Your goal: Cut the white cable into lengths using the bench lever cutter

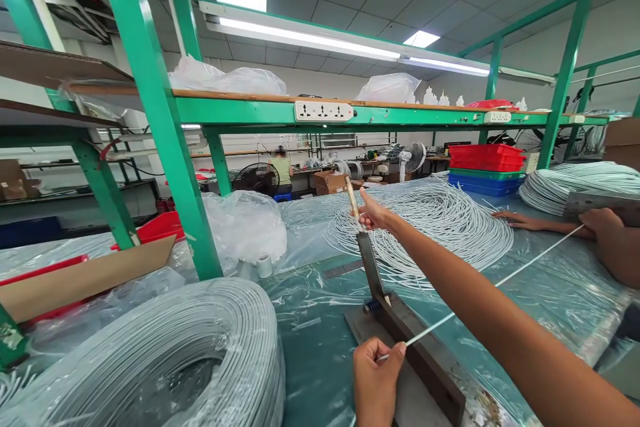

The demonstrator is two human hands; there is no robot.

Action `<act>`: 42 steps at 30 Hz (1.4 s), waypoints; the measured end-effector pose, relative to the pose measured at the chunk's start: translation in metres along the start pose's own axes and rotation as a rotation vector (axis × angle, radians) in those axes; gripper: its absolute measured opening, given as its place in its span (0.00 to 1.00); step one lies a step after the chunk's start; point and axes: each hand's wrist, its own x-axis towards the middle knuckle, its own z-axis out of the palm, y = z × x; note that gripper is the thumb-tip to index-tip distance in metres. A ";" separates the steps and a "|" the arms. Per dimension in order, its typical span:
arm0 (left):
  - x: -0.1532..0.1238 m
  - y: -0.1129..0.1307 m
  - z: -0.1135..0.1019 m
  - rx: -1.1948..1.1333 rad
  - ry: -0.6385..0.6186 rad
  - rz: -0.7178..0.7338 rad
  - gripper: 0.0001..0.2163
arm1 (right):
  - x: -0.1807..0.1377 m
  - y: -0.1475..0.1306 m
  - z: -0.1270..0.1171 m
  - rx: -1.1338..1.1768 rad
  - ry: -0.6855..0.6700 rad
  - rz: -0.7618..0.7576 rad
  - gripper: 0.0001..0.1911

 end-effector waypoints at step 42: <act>-0.026 0.027 -0.013 0.414 -0.109 0.317 0.12 | -0.275 0.075 -0.019 -0.083 -0.042 0.350 0.12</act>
